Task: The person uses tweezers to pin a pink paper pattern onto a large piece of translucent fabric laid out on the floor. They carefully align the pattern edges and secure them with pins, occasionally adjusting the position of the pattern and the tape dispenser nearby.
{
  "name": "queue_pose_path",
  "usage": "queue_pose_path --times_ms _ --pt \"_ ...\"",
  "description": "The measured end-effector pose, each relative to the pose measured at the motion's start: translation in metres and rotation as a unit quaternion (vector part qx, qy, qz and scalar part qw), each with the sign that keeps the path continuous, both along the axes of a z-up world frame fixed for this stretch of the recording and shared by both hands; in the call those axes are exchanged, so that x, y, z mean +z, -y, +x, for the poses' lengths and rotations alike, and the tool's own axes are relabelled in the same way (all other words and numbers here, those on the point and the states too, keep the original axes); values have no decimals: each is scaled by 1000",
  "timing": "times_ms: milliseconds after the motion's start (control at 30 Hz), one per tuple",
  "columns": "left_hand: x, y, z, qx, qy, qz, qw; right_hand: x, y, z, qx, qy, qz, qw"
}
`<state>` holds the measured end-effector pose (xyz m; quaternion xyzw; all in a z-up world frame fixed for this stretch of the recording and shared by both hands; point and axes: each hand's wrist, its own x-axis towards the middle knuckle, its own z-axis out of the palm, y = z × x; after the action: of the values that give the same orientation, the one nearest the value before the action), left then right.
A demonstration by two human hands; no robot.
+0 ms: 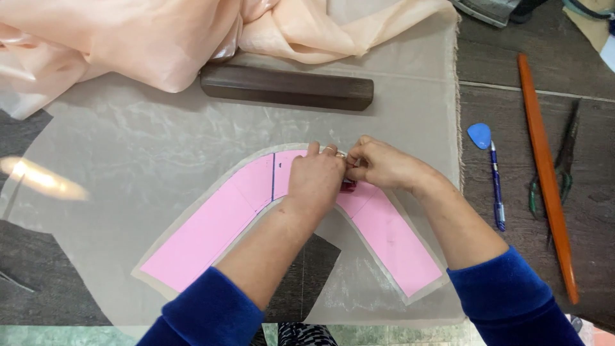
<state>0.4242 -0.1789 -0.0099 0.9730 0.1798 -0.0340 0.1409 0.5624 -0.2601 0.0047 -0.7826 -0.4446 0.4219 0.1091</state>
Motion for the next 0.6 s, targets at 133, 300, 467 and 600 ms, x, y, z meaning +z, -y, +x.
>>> queue_pose_path --times_ms 133,300,467,600 --pt "-8 10 1 24 24 12 999 -18 4 3 -2 2 2 1000" --pt "-34 24 10 75 30 17 997 -18 5 4 -18 -1 1 1000" --pt "-18 22 5 77 36 -5 996 -11 2 0 -40 -17 -11 999" --pt "-19 20 6 73 35 -31 996 -5 1 -3 -71 -35 -13 997"
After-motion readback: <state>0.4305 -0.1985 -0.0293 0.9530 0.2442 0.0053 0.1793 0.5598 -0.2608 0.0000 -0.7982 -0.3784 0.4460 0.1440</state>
